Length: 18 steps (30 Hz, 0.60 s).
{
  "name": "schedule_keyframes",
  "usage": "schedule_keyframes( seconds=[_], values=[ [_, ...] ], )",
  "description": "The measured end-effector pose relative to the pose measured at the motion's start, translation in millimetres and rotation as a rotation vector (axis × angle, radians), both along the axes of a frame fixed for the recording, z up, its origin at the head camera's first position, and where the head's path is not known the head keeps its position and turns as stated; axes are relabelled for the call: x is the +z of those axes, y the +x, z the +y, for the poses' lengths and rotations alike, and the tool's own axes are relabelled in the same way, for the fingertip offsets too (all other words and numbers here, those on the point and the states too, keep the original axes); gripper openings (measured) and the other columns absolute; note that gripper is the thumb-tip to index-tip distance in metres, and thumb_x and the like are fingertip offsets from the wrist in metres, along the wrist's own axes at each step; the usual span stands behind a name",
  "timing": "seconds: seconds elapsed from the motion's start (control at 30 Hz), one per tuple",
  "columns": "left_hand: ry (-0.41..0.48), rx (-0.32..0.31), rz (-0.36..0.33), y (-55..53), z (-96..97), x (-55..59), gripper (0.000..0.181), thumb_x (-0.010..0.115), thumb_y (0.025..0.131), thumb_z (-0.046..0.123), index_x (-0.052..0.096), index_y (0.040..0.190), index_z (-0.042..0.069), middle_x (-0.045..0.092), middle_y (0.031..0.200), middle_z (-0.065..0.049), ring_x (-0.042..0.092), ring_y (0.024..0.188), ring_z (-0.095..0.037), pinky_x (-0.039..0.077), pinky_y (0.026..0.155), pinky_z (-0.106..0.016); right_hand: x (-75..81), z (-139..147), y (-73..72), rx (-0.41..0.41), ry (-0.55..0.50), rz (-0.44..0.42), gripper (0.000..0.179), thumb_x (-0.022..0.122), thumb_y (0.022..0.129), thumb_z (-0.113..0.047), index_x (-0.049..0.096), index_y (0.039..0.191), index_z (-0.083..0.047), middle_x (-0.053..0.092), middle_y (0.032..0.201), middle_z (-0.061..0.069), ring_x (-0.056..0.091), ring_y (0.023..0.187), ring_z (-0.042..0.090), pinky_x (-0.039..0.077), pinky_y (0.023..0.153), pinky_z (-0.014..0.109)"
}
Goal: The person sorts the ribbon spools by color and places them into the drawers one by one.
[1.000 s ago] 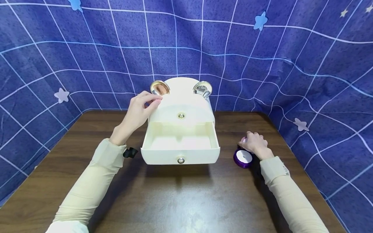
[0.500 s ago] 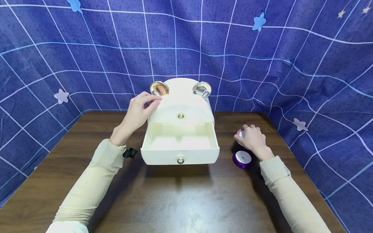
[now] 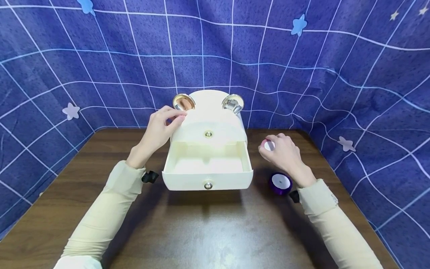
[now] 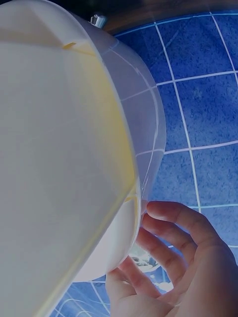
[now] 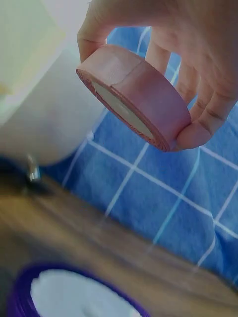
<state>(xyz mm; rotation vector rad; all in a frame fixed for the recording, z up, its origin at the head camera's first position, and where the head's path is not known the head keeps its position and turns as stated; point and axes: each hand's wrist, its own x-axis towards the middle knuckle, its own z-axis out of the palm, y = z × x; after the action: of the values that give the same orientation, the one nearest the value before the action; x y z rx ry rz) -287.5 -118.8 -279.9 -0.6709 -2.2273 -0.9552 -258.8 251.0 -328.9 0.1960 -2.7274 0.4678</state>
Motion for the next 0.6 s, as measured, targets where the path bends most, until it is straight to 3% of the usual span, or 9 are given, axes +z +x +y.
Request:
schedule_keyframes(
  seconds=[0.37,0.6],
  values=[
    [0.009,-0.013,0.002,-0.4,0.0,-0.9,0.019,0.064,0.093,0.019,0.075,0.103,0.006,0.067,0.093,-0.013,0.06,0.079,-0.023,0.049,0.07,-0.039,33.9,-32.5,23.2,0.112,-0.045,0.101,0.04,0.061,0.085,-0.043,0.07,0.112,-0.016,0.064,0.104,0.01,0.058,0.088,0.028,0.047,0.065,0.047],
    [0.008,-0.01,0.012,-1.2,0.4,-0.2,0.019,0.064,0.093,0.018,0.075,0.103,0.006,0.067,0.093,-0.012,0.06,0.079,-0.023,0.047,0.069,-0.033,44.5,-52.3,32.0,0.206,-0.061,0.156,0.035,0.066,0.084,-0.041,0.071,0.108,-0.016,0.063,0.101,0.008,0.058,0.085,0.026,0.046,0.066,0.042]
  ],
)
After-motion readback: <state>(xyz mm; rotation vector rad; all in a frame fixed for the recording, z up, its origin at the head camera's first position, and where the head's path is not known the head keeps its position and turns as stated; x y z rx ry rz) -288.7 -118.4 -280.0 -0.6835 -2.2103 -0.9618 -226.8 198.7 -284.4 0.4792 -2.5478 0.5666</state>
